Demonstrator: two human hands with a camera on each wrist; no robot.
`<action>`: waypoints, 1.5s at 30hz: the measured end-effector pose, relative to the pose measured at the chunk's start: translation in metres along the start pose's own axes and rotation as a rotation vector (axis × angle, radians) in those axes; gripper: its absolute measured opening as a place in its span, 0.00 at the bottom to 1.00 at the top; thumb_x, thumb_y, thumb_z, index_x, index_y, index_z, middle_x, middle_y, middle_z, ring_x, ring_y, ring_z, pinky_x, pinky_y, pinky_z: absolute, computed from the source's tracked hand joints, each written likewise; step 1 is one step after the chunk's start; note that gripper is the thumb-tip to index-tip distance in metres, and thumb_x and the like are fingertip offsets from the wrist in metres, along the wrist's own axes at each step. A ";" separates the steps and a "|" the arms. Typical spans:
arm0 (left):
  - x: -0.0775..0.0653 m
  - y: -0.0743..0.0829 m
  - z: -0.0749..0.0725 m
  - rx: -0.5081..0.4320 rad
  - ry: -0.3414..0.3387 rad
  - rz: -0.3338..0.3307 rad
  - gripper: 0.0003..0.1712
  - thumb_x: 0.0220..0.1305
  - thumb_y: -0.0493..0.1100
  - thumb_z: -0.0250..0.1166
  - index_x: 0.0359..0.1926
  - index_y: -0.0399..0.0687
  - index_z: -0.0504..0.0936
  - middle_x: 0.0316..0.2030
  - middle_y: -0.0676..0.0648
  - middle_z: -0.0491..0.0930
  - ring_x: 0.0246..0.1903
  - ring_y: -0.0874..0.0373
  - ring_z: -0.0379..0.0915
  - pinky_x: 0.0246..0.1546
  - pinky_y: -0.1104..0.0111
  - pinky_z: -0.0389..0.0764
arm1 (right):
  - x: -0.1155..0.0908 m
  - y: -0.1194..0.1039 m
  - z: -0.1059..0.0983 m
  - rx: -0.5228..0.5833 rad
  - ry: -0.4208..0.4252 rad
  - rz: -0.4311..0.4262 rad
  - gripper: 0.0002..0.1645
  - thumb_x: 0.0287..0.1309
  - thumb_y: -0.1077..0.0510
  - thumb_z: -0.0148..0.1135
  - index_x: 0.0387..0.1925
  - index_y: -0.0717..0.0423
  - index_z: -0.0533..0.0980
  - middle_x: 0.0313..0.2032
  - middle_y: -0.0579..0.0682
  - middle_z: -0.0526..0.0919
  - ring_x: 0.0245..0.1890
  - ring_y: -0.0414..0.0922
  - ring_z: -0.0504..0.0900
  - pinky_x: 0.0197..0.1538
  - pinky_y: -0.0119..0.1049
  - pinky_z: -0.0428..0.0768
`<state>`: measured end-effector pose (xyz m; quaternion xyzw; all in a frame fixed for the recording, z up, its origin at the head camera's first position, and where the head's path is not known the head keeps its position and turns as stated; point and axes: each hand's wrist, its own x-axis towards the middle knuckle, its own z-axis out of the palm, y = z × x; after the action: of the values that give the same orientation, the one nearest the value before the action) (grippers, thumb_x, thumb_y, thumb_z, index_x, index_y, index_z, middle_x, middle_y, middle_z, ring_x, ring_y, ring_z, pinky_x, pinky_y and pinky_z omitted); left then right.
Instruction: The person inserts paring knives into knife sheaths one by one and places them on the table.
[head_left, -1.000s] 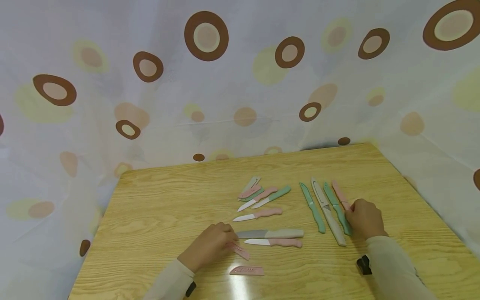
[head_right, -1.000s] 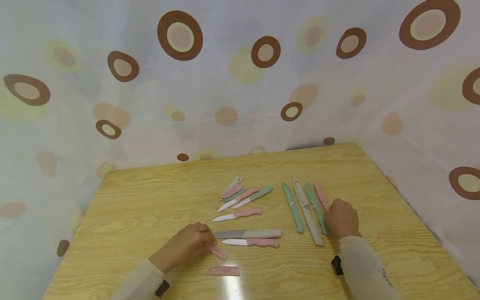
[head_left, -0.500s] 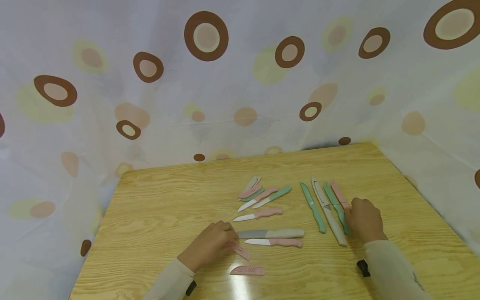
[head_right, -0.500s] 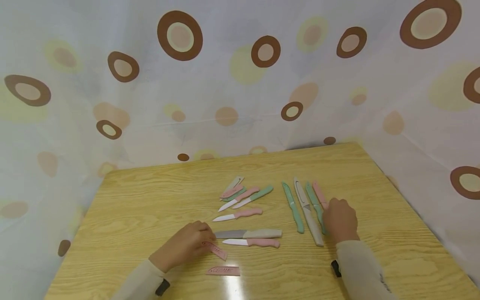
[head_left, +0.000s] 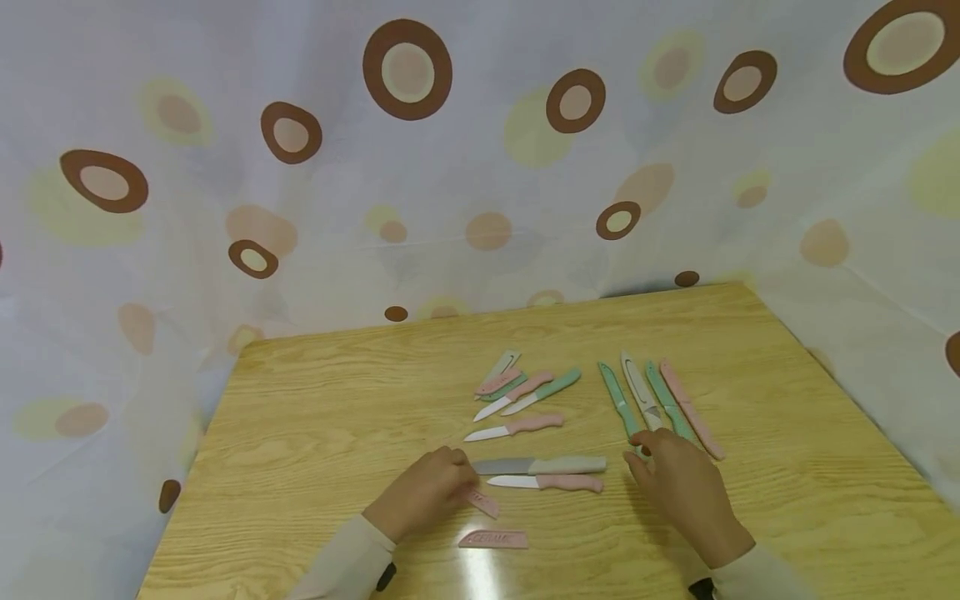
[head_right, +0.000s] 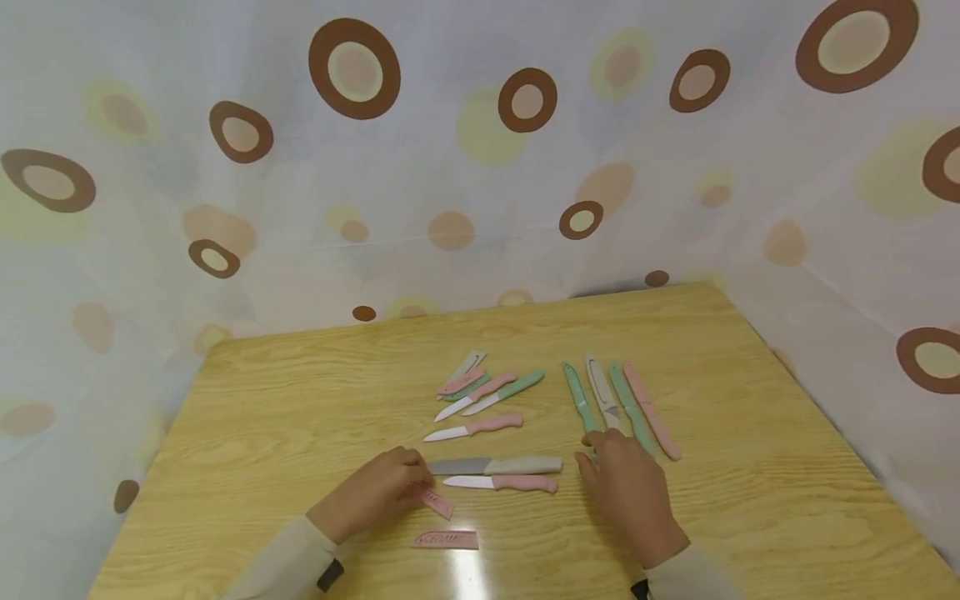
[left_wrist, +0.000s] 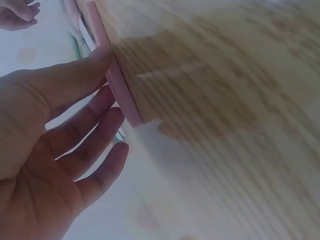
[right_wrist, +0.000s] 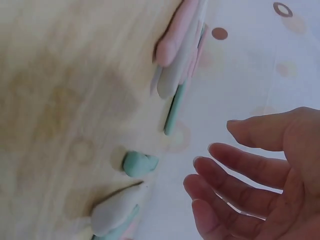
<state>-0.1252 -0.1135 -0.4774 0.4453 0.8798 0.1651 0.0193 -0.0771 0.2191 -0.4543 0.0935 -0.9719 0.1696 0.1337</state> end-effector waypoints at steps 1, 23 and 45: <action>0.000 0.000 0.001 0.004 -0.002 -0.010 0.08 0.53 0.42 0.68 0.35 0.47 0.84 0.34 0.54 0.78 0.35 0.66 0.71 0.40 0.80 0.72 | -0.002 -0.002 0.001 0.011 -0.012 0.005 0.14 0.48 0.59 0.69 0.34 0.65 0.80 0.26 0.51 0.80 0.18 0.39 0.75 0.16 0.24 0.71; 0.000 -0.002 0.001 0.069 -0.005 -0.046 0.08 0.58 0.45 0.65 0.36 0.47 0.82 0.34 0.55 0.78 0.34 0.65 0.72 0.39 0.76 0.74 | -0.003 -0.011 0.014 0.125 -0.064 -0.017 0.10 0.50 0.61 0.67 0.34 0.62 0.80 0.30 0.52 0.81 0.30 0.45 0.79 0.31 0.37 0.81; 0.004 -0.007 -0.040 0.122 0.413 0.043 0.14 0.54 0.41 0.69 0.41 0.45 0.77 0.37 0.54 0.78 0.33 0.66 0.70 0.33 0.72 0.74 | 0.006 -0.053 0.045 0.100 -0.054 -0.299 0.06 0.43 0.62 0.70 0.23 0.55 0.79 0.24 0.42 0.77 0.24 0.37 0.73 0.33 0.33 0.78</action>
<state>-0.1405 -0.1254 -0.4410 0.4209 0.8638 0.1998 -0.1919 -0.0810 0.1532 -0.4774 0.2483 -0.9407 0.1934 0.1267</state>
